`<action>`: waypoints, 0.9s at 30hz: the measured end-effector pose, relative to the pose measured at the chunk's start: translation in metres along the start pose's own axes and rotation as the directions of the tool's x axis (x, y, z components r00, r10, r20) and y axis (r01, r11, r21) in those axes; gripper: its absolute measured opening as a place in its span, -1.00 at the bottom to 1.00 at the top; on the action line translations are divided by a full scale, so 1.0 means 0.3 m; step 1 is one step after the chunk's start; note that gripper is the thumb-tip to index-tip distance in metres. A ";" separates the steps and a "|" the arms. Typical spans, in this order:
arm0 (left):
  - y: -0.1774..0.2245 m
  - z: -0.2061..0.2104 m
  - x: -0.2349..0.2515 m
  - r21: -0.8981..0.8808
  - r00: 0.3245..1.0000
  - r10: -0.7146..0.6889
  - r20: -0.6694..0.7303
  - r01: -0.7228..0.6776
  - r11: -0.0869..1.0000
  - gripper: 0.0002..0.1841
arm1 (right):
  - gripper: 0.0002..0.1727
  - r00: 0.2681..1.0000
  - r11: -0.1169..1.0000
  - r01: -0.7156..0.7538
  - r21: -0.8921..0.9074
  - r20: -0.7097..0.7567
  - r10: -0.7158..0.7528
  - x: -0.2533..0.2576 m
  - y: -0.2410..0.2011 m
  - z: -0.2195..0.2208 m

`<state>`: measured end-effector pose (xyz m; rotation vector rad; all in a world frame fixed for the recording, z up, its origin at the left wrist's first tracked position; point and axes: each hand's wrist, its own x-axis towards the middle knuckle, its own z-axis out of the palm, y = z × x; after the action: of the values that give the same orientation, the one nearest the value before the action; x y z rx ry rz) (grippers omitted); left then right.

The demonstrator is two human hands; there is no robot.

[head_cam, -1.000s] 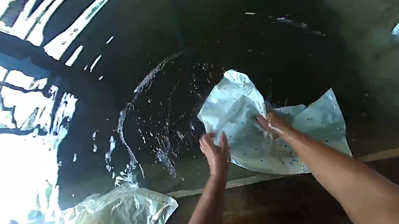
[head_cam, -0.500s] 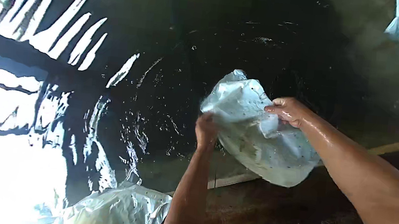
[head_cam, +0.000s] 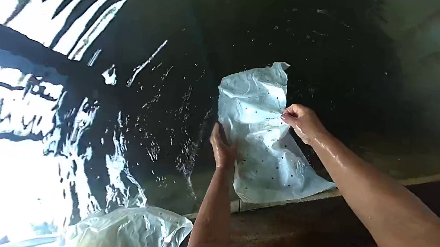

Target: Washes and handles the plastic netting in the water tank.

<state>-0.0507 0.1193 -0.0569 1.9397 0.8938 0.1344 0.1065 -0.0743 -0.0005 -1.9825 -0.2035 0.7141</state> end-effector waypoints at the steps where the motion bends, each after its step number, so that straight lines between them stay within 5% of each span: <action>1: 0.011 0.005 0.007 -0.095 0.996 -0.089 -0.015 0.087 0.992 -0.09 | -0.73 0.999 0.993 -0.043 0.112 0.004 0.043 -0.012 -0.023 0.018; 4: 0.152 0.088 0.013 -0.339 0.972 -0.235 0.027 0.230 0.912 -0.38 | -0.56 0.962 0.868 -0.268 0.418 0.062 0.267 -0.027 -0.073 0.126; 6: 0.284 0.146 -0.013 -0.237 0.987 -0.137 0.088 0.155 0.959 -0.41 | -0.51 0.939 0.810 -0.320 0.491 0.053 0.339 -0.022 -0.061 0.205; 10: 0.411 0.205 -0.078 0.057 0.982 0.125 0.141 -0.134 0.989 -0.56 | -0.48 0.990 0.915 0.025 0.402 -0.138 0.034 -0.026 0.094 0.290; 11: 0.398 0.212 -0.053 0.087 0.979 0.127 0.161 -0.142 0.986 -0.56 | -0.50 0.988 0.880 0.007 0.475 -0.139 0.067 -0.027 0.097 0.288; 13: 0.382 0.205 0.034 0.145 0.978 0.063 0.199 -0.093 0.985 -0.50 | -0.65 0.945 0.774 -0.263 0.577 -0.006 0.326 -0.078 -0.032 0.203; 15: 0.379 0.170 0.126 0.176 0.972 0.003 0.233 -0.045 0.983 -0.43 | -0.67 0.934 0.723 -0.294 0.625 0.026 0.357 -0.091 -0.089 0.111; 19: 0.290 0.023 0.209 -0.091 0.991 0.027 0.133 -0.015 0.996 -0.40 | -0.02 0.981 0.677 -0.074 0.732 -0.068 0.180 -0.070 -0.083 -0.059; 23: 0.179 0.023 0.090 -0.265 0.930 -0.174 0.323 0.266 0.927 -0.48 | -0.28 0.970 0.897 -0.238 0.372 0.042 0.240 -0.116 0.011 0.056; 27: 0.067 0.153 -0.046 -0.394 0.795 -0.324 0.513 0.553 0.734 -0.57 | -0.41 0.934 0.932 -0.341 -0.125 0.067 0.351 -0.087 0.107 0.219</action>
<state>-0.0299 0.0716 -0.0616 1.1241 0.8954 -0.2911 0.0435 -0.0523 -0.0403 -2.1204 0.0608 1.0372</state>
